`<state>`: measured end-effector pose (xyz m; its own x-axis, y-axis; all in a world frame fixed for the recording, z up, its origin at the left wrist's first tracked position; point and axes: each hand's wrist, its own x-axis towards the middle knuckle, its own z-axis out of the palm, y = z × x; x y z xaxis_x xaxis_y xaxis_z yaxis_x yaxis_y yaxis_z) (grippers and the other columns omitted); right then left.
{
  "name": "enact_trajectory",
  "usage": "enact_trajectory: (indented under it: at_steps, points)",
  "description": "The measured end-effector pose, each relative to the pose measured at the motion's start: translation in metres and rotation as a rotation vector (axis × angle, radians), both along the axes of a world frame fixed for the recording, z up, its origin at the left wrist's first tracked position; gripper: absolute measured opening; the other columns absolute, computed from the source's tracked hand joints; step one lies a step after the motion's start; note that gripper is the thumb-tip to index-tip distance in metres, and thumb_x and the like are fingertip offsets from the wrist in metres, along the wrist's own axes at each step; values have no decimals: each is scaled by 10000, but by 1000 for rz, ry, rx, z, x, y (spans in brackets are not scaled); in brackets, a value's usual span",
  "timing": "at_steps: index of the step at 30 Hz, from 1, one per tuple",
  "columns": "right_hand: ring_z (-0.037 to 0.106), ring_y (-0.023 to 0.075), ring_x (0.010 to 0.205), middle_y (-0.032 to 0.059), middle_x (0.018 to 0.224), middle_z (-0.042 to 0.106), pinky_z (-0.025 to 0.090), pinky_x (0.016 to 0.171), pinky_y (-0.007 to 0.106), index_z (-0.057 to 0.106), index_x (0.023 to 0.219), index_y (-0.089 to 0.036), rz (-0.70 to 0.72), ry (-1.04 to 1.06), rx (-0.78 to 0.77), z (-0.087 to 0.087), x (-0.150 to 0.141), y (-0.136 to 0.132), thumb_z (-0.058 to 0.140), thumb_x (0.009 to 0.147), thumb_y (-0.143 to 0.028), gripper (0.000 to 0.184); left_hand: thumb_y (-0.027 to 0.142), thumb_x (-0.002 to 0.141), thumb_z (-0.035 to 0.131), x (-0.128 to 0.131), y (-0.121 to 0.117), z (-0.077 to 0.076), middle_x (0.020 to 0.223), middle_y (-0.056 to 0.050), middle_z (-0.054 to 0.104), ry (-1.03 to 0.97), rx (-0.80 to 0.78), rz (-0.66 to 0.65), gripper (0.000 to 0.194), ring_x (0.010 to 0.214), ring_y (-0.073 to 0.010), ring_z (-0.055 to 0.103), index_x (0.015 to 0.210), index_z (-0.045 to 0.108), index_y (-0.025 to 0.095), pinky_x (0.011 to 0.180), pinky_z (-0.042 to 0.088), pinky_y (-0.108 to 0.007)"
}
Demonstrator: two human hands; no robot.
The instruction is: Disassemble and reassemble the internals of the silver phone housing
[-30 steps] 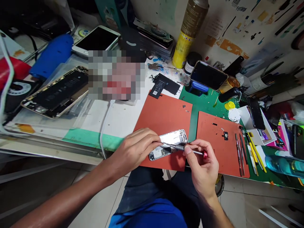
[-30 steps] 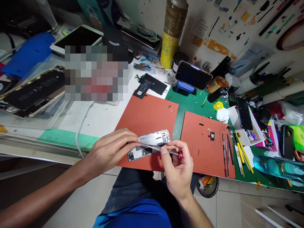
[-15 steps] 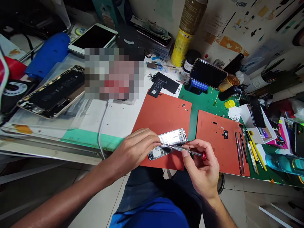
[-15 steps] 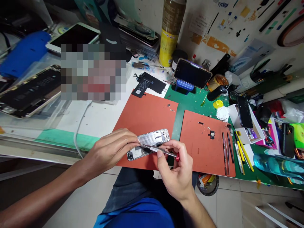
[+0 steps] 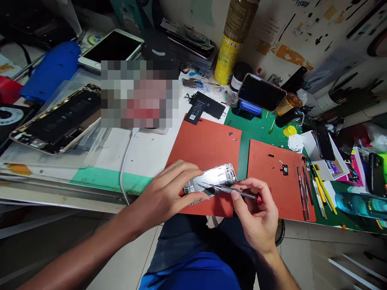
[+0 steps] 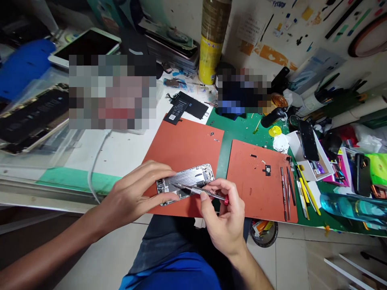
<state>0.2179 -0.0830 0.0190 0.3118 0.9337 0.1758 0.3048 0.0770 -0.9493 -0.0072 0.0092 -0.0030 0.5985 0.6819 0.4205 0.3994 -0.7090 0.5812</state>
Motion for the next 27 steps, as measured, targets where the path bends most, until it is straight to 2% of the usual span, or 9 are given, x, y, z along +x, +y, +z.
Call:
enact_trajectory:
  at_steps: [2, 4, 6, 8, 11, 15, 22, 27]
  points:
    - [794, 160, 866, 30, 963, 787, 689, 760, 268, 695, 1151, -245, -91, -28, 18, -4, -2, -4, 751, 986, -220, 176, 459, 984, 776, -1, -1, -1, 1277, -162, 721, 55, 56, -22, 505, 1153, -292, 687, 1351, 645, 136, 991, 591, -449]
    - [795, 167, 865, 35, 968, 784, 690, 759, 280, 684, 1153, -242, -199, -69, 47, -11, -6, -9, 749, 993, -234, 173, 516, 987, 753, -1, -3, -3, 1379, -208, 692, 142, 130, -55, 598, 1227, -353, 660, 1419, 627, 123, 1029, 581, -524]
    - [792, 173, 873, 44, 991, 779, 686, 754, 286, 672, 1158, -239, -282, -127, 81, -21, -10, -14, 751, 995, -236, 182, 477, 1018, 715, 1, -5, -5, 1389, -213, 697, 213, 181, -69, 559, 1222, -372, 658, 1438, 626, 119, 1021, 584, -549]
    - [784, 179, 889, 53, 1010, 773, 680, 757, 297, 666, 1163, -238, -317, -189, 117, -31, -16, -18, 752, 992, -218, 193, 381, 1034, 697, 4, -6, -5, 1341, -196, 727, 240, 207, -64, 470, 1166, -356, 674, 1418, 635, 116, 990, 599, -526]
    - [770, 194, 918, 58, 1024, 764, 680, 795, 342, 655, 1212, -243, -311, -262, 199, -41, -23, -19, 741, 983, -163, 257, 278, 1023, 697, 8, -7, -3, 1303, -183, 751, 222, 202, -52, 403, 1085, -325, 689, 1383, 629, 111, 931, 618, -486]
    - [753, 206, 890, 54, 1008, 749, 685, 785, 396, 626, 1278, -259, -280, -343, 286, -45, -29, -15, 717, 985, -137, 330, 236, 993, 729, 11, -7, 0, 1299, -194, 750, 143, 180, -57, 397, 1037, -302, 697, 1349, 604, 113, 874, 632, -461]
    - [746, 201, 922, 61, 1030, 744, 676, 801, 386, 629, 1312, -230, -232, -356, 330, -46, -29, -12, 728, 946, -47, 421, 209, 982, 731, 13, -7, 2, 1246, -187, 757, 119, 203, -58, 443, 988, -294, 715, 1372, 538, 124, 838, 637, -464]
    - [743, 183, 924, 62, 1030, 738, 670, 808, 362, 640, 1287, -176, -230, -366, 366, -46, -29, -10, 736, 937, -17, 397, 225, 1003, 710, 15, -7, 3, 1165, -172, 754, 130, 224, -53, 414, 968, -293, 701, 1355, 524, 112, 789, 645, -455]
